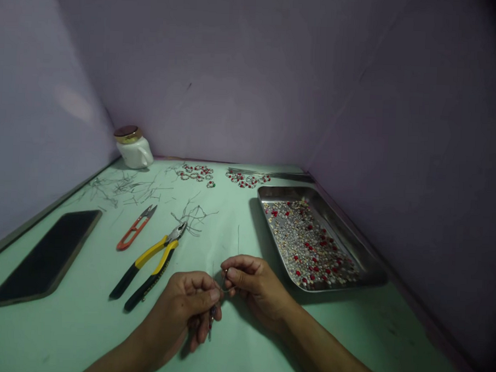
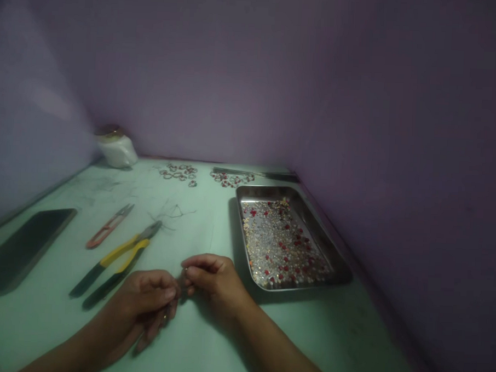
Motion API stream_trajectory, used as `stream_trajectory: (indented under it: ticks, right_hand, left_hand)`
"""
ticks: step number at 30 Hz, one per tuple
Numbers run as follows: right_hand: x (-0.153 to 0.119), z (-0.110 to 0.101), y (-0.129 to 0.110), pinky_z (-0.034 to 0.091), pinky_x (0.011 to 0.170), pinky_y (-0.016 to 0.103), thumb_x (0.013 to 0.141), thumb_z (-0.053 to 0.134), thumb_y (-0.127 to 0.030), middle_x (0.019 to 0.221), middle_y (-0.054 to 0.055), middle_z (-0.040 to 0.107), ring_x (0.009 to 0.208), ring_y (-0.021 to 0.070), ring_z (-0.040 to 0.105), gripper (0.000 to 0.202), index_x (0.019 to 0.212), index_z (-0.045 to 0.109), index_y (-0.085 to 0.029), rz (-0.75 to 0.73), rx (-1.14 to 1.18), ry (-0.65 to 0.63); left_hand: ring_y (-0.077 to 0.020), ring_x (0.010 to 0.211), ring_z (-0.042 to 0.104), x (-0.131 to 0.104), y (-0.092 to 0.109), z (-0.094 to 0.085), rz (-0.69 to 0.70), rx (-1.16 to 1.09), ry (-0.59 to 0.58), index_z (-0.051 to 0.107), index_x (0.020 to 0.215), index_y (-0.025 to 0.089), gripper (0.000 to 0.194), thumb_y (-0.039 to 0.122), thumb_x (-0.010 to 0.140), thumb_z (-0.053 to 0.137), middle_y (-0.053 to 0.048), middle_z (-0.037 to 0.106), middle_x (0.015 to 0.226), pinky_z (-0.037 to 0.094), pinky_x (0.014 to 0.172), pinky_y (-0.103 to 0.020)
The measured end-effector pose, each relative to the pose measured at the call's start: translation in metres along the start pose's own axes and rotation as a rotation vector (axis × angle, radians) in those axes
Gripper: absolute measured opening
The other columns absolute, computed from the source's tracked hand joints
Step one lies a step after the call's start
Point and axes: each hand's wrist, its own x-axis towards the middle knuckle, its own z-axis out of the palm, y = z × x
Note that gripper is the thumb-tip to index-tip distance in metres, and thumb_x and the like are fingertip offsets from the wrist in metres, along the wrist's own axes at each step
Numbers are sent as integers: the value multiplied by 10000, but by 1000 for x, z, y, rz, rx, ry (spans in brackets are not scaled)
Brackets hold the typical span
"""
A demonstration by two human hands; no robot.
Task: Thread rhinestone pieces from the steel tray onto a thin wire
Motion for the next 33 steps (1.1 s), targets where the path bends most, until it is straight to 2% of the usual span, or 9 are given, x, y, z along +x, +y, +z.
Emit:
stream_trajectory:
  ticks: [11, 26, 28, 31, 33]
  right_hand:
    - [2, -5, 2, 391, 495, 222, 558, 780, -188, 541, -3, 607, 484, 77, 513, 144, 682, 708, -168, -17, -9, -19]
    - [2, -4, 1, 390, 506, 247, 550, 775, -169, 546, 10, 620, 487, 92, 517, 145, 675, 701, -167, -10, 1, -44]
    - [2, -4, 1, 384, 503, 248, 549, 777, -175, 526, 4, 610, 472, 89, 507, 146, 668, 694, -165, -5, 2, -54]
    - [0, -3, -1, 375, 500, 243, 546, 783, -190, 527, -8, 605, 461, 83, 503, 186, 705, 689, -165, 4, 4, -78]
    - [-1, -3, -3, 373, 506, 239, 543, 789, -194, 535, -16, 602, 465, 80, 504, 221, 737, 688, -166, -1, 4, -97]
  left_hand:
    - [-14, 233, 357, -1, 0, 0, -6, 37, 15, 582, 583, 132, 198, 293, 681, 642, 2, 601, 491, 212, 218, -106]
    - [-24, 233, 323, -2, 1, -1, -9, 101, 33, 581, 602, 144, 204, 328, 678, 627, 29, 550, 424, 193, 231, -133]
    - [-21, 226, 292, -2, 0, -2, -7, 134, 22, 577, 599, 146, 228, 348, 698, 610, 41, 508, 376, 176, 239, -138]
    - [-12, 217, 216, -1, -1, -2, 15, 215, 17, 573, 595, 147, 259, 365, 734, 576, 87, 370, 276, 148, 262, -142]
    - [-11, 217, 199, 0, -1, -1, 16, 256, 33, 567, 594, 150, 256, 356, 745, 563, 97, 342, 259, 141, 269, -143]
